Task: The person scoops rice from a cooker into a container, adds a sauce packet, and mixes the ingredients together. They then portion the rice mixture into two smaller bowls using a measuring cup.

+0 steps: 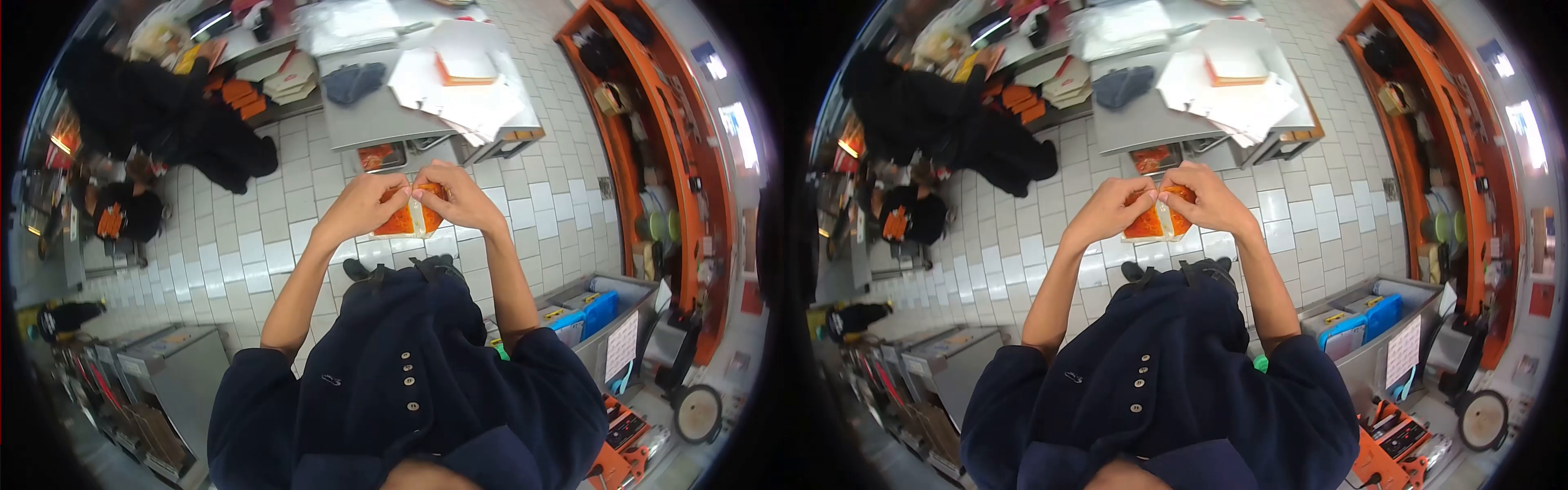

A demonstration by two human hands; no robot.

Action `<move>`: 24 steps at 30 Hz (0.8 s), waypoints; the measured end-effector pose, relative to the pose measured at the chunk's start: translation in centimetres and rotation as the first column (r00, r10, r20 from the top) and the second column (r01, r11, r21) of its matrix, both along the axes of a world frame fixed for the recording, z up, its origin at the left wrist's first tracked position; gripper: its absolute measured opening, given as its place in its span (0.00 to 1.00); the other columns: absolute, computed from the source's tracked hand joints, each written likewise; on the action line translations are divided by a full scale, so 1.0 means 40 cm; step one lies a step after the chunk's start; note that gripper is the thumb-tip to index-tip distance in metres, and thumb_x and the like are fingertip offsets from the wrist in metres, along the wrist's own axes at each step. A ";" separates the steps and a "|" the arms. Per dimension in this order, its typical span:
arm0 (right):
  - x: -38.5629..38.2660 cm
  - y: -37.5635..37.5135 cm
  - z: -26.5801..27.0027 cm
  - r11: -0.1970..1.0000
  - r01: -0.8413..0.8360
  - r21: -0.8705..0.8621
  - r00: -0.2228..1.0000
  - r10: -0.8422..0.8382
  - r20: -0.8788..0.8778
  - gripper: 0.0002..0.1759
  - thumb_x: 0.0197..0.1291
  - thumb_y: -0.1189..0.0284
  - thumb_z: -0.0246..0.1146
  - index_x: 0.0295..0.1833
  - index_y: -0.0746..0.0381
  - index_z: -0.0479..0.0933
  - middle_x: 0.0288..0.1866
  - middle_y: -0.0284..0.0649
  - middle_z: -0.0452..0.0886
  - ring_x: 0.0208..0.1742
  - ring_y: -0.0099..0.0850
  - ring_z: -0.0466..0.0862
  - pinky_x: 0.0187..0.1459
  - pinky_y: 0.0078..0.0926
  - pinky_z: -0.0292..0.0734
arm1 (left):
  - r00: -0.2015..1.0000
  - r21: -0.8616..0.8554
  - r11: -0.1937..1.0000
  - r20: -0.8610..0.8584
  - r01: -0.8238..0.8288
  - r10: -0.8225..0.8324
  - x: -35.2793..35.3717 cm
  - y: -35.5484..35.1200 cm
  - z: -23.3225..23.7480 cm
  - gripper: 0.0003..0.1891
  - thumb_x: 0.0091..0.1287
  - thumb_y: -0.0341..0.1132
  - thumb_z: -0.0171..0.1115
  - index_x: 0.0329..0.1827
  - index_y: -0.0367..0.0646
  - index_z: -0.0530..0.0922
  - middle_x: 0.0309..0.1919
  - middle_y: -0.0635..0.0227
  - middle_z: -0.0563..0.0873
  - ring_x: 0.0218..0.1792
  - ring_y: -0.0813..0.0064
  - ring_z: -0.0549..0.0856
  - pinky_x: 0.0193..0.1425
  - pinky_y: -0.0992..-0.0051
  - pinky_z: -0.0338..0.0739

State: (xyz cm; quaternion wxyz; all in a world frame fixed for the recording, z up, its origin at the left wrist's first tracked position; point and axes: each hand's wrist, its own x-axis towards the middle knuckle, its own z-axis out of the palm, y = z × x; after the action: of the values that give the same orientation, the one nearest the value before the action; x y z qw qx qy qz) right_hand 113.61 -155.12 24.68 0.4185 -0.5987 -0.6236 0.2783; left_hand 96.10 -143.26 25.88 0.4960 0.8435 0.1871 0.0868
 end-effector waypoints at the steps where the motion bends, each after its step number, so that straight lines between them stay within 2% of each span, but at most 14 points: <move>1: 0.044 -0.045 -0.005 0.999 0.039 0.022 0.999 -0.040 0.016 0.09 0.61 0.69 0.66 0.35 0.63 0.77 0.25 0.39 0.72 0.33 0.37 0.72 0.37 0.34 0.68 | 1.000 0.030 0.999 0.020 0.014 -0.014 0.058 -0.040 -0.002 0.14 0.72 0.38 0.55 0.33 0.34 0.75 0.16 0.65 0.72 0.21 0.77 0.67 0.27 0.71 0.63; 2: 0.092 -0.092 -0.010 0.996 0.081 0.045 0.996 -0.083 0.031 0.08 0.61 0.69 0.65 0.35 0.63 0.77 0.25 0.39 0.72 0.33 0.37 0.72 0.37 0.33 0.67 | 0.998 0.007 0.999 0.047 -0.039 0.039 0.119 -0.087 -0.014 0.13 0.69 0.38 0.56 0.31 0.37 0.78 0.14 0.60 0.72 0.17 0.69 0.71 0.25 0.68 0.64; 5: 0.236 -0.256 -0.032 0.968 0.232 0.098 0.969 -0.239 0.061 0.07 0.62 0.69 0.64 0.34 0.61 0.78 0.25 0.36 0.72 0.33 0.33 0.71 0.41 0.31 0.64 | 0.991 -0.056 0.998 0.132 0.004 0.003 0.314 -0.213 -0.072 0.14 0.69 0.37 0.56 0.29 0.35 0.77 0.14 0.61 0.70 0.17 0.74 0.67 0.24 0.71 0.63; 6: 0.282 -0.312 -0.025 0.953 0.276 0.127 0.956 -0.286 0.068 0.08 0.62 0.69 0.64 0.33 0.61 0.77 0.25 0.36 0.72 0.33 0.33 0.70 0.42 0.30 0.64 | 0.989 -0.066 0.997 0.146 0.035 -0.025 0.381 -0.262 -0.069 0.15 0.70 0.37 0.55 0.29 0.34 0.77 0.14 0.64 0.70 0.19 0.80 0.66 0.25 0.74 0.63; 9: 0.419 -0.479 -0.024 0.903 0.386 0.186 0.914 -0.402 0.052 0.06 0.61 0.71 0.64 0.32 0.60 0.78 0.26 0.32 0.74 0.34 0.30 0.70 0.47 0.30 0.62 | 0.978 -0.173 0.971 0.156 0.165 -0.139 0.563 -0.389 -0.067 0.19 0.74 0.38 0.55 0.27 0.33 0.76 0.17 0.76 0.71 0.23 0.88 0.65 0.26 0.78 0.60; 10: 0.449 -0.515 -0.027 0.883 0.422 0.208 0.897 -0.440 0.048 0.04 0.61 0.72 0.64 0.33 0.59 0.79 0.27 0.31 0.75 0.35 0.30 0.71 0.48 0.31 0.61 | 0.970 -0.228 0.950 0.172 0.211 -0.174 0.609 -0.413 -0.068 0.18 0.74 0.39 0.56 0.27 0.34 0.77 0.19 0.79 0.74 0.24 0.90 0.67 0.27 0.80 0.61; 13: 0.564 -0.622 -0.033 0.816 0.489 0.308 0.839 -0.537 0.091 0.02 0.58 0.74 0.65 0.34 0.59 0.79 0.29 0.29 0.78 0.37 0.30 0.72 0.50 0.33 0.61 | 0.961 -0.477 0.837 0.200 0.267 -0.193 0.764 -0.511 -0.087 0.16 0.73 0.36 0.57 0.27 0.36 0.78 0.21 0.79 0.77 0.24 0.91 0.70 0.28 0.84 0.63; 14: 0.602 -0.648 -0.034 0.794 0.503 0.340 0.813 -0.569 0.125 0.02 0.58 0.74 0.65 0.34 0.59 0.79 0.29 0.30 0.78 0.36 0.31 0.72 0.50 0.33 0.61 | 0.962 -0.583 0.766 0.192 0.272 -0.195 0.811 -0.534 -0.086 0.14 0.73 0.34 0.56 0.29 0.37 0.79 0.23 0.77 0.80 0.25 0.91 0.74 0.29 0.85 0.66; 17: 0.720 -0.704 -0.035 0.728 0.562 0.392 0.741 -0.654 0.152 0.03 0.57 0.74 0.66 0.33 0.59 0.79 0.28 0.31 0.78 0.36 0.31 0.72 0.49 0.33 0.61 | 0.978 -0.746 0.633 0.145 0.208 -0.151 0.956 -0.588 -0.114 0.12 0.73 0.33 0.54 0.32 0.37 0.80 0.26 0.75 0.81 0.26 0.89 0.77 0.30 0.85 0.69; 20: 0.841 -0.739 -0.018 0.660 0.627 0.414 0.690 -0.717 0.098 0.03 0.57 0.73 0.65 0.32 0.60 0.79 0.27 0.32 0.77 0.35 0.32 0.72 0.48 0.33 0.62 | 0.982 -0.847 0.506 0.094 0.165 -0.163 1.105 -0.623 -0.105 0.12 0.74 0.34 0.53 0.36 0.36 0.80 0.29 0.73 0.82 0.28 0.87 0.79 0.34 0.83 0.74; 22: 0.928 -0.752 0.003 0.631 0.665 0.399 0.673 -0.738 0.046 0.04 0.58 0.73 0.65 0.32 0.60 0.79 0.26 0.33 0.77 0.33 0.33 0.71 0.46 0.32 0.63 | 0.968 -0.881 0.434 0.089 0.187 -0.236 1.194 -0.635 -0.081 0.12 0.74 0.35 0.53 0.39 0.35 0.80 0.32 0.71 0.83 0.31 0.86 0.81 0.36 0.82 0.76; 24: 1.039 -0.769 0.030 0.712 0.638 0.294 0.735 -0.677 0.045 0.06 0.60 0.72 0.64 0.32 0.61 0.78 0.24 0.37 0.76 0.30 0.34 0.72 0.40 0.32 0.66 | 0.926 -0.886 0.395 0.092 0.244 -0.365 1.303 -0.621 -0.068 0.13 0.74 0.39 0.56 0.45 0.35 0.81 0.36 0.71 0.84 0.35 0.86 0.82 0.39 0.81 0.77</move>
State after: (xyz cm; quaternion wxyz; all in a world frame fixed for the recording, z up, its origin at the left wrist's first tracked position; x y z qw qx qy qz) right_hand 155.17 -185.89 25.87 0.5164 -0.7408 -0.4293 -0.0186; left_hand 148.20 -168.11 23.15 0.8556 0.4849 0.0758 -0.1647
